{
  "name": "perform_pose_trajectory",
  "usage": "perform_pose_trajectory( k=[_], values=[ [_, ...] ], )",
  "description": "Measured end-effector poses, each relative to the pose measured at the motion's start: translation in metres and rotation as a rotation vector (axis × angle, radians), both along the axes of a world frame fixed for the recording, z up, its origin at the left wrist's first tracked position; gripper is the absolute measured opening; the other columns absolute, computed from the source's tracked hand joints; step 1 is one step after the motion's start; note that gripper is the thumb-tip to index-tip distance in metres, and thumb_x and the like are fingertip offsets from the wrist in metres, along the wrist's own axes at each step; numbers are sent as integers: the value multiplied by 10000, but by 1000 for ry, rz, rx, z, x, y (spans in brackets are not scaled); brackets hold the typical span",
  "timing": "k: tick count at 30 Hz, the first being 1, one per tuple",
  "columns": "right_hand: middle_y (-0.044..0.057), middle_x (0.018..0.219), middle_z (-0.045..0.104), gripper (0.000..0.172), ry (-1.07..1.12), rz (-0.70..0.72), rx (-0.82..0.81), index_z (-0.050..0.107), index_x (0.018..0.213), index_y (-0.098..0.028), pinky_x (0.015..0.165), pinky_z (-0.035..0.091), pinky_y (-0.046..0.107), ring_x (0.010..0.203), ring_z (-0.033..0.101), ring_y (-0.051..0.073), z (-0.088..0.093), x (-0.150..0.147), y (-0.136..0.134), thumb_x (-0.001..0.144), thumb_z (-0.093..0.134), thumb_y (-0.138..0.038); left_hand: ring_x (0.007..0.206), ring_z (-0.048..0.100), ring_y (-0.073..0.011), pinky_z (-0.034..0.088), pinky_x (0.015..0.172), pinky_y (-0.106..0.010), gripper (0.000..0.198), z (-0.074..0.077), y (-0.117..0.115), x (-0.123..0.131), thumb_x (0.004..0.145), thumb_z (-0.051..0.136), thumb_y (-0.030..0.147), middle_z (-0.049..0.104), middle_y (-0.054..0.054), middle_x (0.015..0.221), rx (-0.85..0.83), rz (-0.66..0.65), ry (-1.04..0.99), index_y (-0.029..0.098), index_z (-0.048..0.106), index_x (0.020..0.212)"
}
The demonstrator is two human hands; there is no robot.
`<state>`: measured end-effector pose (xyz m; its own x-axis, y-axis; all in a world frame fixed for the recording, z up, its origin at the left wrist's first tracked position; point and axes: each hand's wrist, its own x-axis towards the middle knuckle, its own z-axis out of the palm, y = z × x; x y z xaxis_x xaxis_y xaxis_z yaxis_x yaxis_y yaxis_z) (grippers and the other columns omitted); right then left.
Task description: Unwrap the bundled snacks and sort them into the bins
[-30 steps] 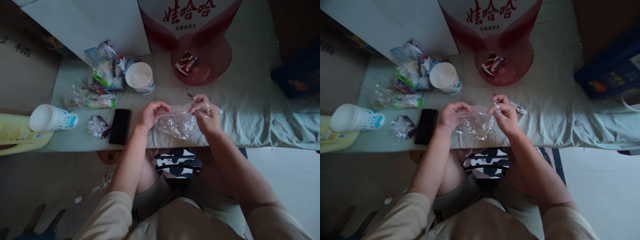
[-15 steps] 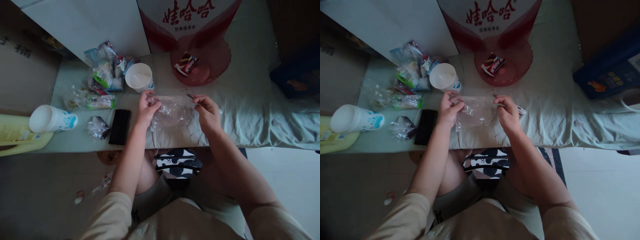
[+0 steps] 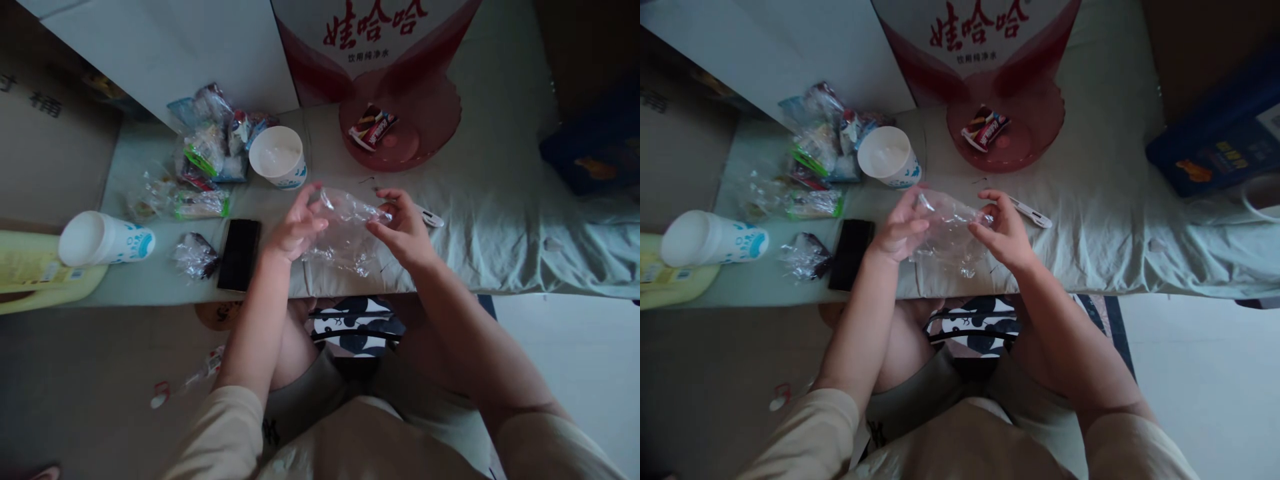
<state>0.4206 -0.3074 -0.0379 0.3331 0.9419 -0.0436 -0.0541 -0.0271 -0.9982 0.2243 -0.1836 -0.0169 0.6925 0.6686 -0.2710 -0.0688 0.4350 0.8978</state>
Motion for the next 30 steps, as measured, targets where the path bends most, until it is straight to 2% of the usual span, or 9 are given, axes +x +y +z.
perform_pose_trajectory(
  k=[3, 6, 9, 12, 15, 19, 25, 28, 30],
  values=[
    [-9, 889, 611, 622, 40, -131, 55, 465, 1245, -308, 757, 560, 350, 781, 635, 180, -1, 0, 2, 762, 812, -489, 758, 738, -172, 584, 691, -268, 443, -5, 1, 0, 633, 911, 370, 766, -56, 906, -83, -99, 116, 180, 701, 975],
    [30, 1086, 674, 655, 185, -236, 67, 438, 1256, -330, 827, 584, 370, 920, 689, 194, -2, 0, 5, 752, 799, -542, 686, 702, -129, 577, 662, -238, 319, -5, -1, 5, 670, 878, 327, 740, -16, 806, -47, 17, 130, 167, 680, 863],
    [60, 1255, 689, 671, 345, -215, -9, 494, 1194, -313, 847, 601, 372, 1050, 703, 215, 1, -2, 7, 683, 831, -587, 747, 740, -147, 604, 731, -266, 324, -5, -4, 10, 722, 855, 376, 760, -7, 843, 33, 134, 64, 194, 673, 918],
    [43, 1100, 719, 522, 354, -104, -85, 553, 984, -260, 765, 587, 327, 922, 687, 183, 4, -4, 6, 656, 856, -532, 722, 743, -163, 589, 689, -271, 376, -10, -4, 14, 733, 855, 432, 764, -11, 811, 128, 172, 93, 210, 671, 974],
    [7, 812, 667, 417, 213, -4, -163, 475, 764, -235, 623, 517, 270, 712, 621, 133, 5, -4, 4, 694, 827, -447, 585, 698, -159, 529, 556, -250, 339, -16, -3, 13, 779, 825, 437, 712, 15, 670, 169, 144, 187, 232, 662, 995],
    [-46, 615, 582, 414, 165, 63, -252, 433, 807, -258, 518, 476, 277, 528, 571, 130, 8, -3, 2, 728, 780, -469, 425, 615, -146, 436, 422, -213, 302, -13, -3, 9, 802, 795, 416, 635, 53, 542, 130, 80, 274, 246, 638, 995],
    [-55, 614, 551, 331, 273, 47, -55, 541, 904, -262, 511, 465, 281, 501, 526, 122, 21, -2, -1, 768, 730, -497, 498, 632, -139, 514, 456, -235, 291, 5, -1, 1, 649, 790, 370, 635, 38, 603, -39, 112, 125, 213, 625, 829],
    [-11, 650, 571, 306, 288, 56, -24, 603, 815, -242, 570, 516, 321, 546, 553, 139, 25, 1, -2, 751, 702, -525, 571, 623, -133, 545, 511, -258, 247, 8, 3, -2, 684, 711, 421, 649, -12, 694, -46, 81, 43, 192, 627, 725],
    [22, 682, 586, 396, 246, 67, -5, 639, 798, -235, 609, 536, 357, 597, 577, 166, 24, 2, -3, 792, 632, -631, 582, 599, -130, 473, 466, -238, 294, 7, 5, -2, 726, 661, 480, 651, -34, 727, -33, 67, 24, 186, 651, 723]
  ],
)
